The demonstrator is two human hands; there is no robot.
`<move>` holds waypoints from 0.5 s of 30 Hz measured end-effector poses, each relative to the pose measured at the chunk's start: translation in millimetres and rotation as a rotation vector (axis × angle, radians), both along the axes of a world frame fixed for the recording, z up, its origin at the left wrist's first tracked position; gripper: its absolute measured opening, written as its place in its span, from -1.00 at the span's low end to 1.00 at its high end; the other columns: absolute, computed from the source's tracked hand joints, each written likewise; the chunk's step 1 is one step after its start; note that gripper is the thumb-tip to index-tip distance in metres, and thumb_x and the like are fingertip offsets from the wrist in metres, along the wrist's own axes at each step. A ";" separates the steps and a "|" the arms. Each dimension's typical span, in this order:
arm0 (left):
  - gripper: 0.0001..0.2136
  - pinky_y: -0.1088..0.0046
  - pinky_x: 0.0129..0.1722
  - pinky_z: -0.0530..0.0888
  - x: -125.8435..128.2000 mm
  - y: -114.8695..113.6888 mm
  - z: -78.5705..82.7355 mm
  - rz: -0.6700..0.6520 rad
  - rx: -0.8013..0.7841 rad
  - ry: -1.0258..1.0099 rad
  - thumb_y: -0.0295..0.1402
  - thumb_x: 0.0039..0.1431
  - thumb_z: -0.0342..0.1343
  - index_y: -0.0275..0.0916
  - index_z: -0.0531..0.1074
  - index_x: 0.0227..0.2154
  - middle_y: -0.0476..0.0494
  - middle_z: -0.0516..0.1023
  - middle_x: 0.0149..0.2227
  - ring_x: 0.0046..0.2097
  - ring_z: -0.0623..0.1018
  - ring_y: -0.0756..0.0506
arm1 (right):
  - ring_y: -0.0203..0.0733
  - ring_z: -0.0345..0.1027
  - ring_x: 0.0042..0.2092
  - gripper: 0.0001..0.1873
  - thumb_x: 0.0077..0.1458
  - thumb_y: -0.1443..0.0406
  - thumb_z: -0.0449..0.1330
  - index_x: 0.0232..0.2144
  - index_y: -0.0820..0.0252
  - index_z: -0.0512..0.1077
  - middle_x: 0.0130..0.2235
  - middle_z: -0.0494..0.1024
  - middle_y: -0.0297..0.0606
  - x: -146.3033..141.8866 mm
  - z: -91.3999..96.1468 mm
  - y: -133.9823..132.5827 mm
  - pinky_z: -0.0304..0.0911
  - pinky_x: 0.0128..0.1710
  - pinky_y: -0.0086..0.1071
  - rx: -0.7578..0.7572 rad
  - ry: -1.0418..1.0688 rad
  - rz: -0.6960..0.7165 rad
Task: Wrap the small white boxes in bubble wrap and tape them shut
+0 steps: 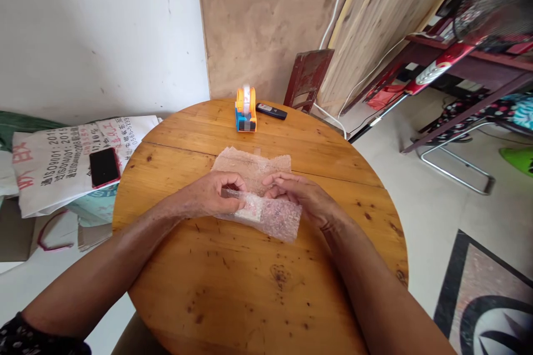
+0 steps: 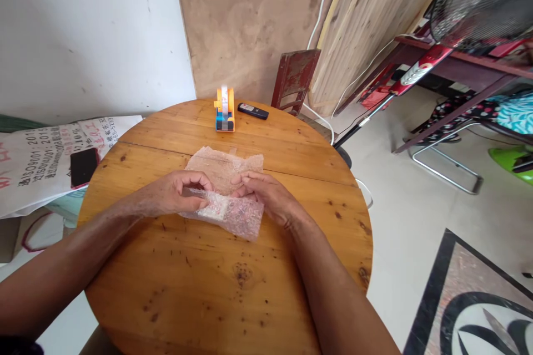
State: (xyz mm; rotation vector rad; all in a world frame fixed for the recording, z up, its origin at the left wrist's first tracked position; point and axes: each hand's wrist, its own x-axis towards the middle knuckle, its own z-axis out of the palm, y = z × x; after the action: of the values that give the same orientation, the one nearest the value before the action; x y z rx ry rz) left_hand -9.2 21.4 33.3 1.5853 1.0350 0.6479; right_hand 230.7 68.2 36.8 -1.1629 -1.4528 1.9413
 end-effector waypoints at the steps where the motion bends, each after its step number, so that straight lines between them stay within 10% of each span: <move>1: -0.86 0.46 -0.24 0.41 -2.1 -0.5 1.2 -0.018 0.029 0.003 -0.32 0.06 0.19 -0.25 0.46 -0.34 -0.08 0.53 -0.24 -0.21 0.52 -0.07 | -0.24 0.40 -0.42 -0.69 -0.03 0.12 0.30 -0.27 0.18 0.46 -0.37 0.58 -0.26 1.8 -0.6 1.5 0.24 -0.43 -0.39 0.000 0.014 0.007; 8: -0.97 0.30 0.19 0.28 -12.5 -6.8 9.1 -0.219 0.190 0.049 -0.44 0.08 0.19 -0.19 0.51 -0.40 -0.08 0.33 0.20 0.29 0.25 -0.21 | -0.33 0.32 -0.42 -0.54 -0.01 0.15 0.34 -0.05 0.13 0.44 -0.36 0.52 -0.38 5.8 -0.7 -5.0 0.21 -0.43 -0.44 0.299 -0.082 0.404; 15: -0.99 0.25 0.22 0.24 -10.6 -7.4 15.7 -0.253 0.168 0.054 -0.43 0.07 0.18 -0.22 0.47 -0.40 -0.10 0.27 0.26 0.32 0.21 -0.22 | -0.29 0.31 -0.38 -0.55 -0.12 0.29 0.36 -0.11 0.13 0.44 -0.31 0.51 -0.34 -12.2 5.2 -20.0 0.18 -0.42 -0.44 0.665 -0.399 0.394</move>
State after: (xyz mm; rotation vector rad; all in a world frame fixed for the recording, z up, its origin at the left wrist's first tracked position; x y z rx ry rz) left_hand -19.8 14.0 49.1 1.8531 0.8171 0.5316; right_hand 218.5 48.2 42.0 -1.0197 -2.4424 1.2681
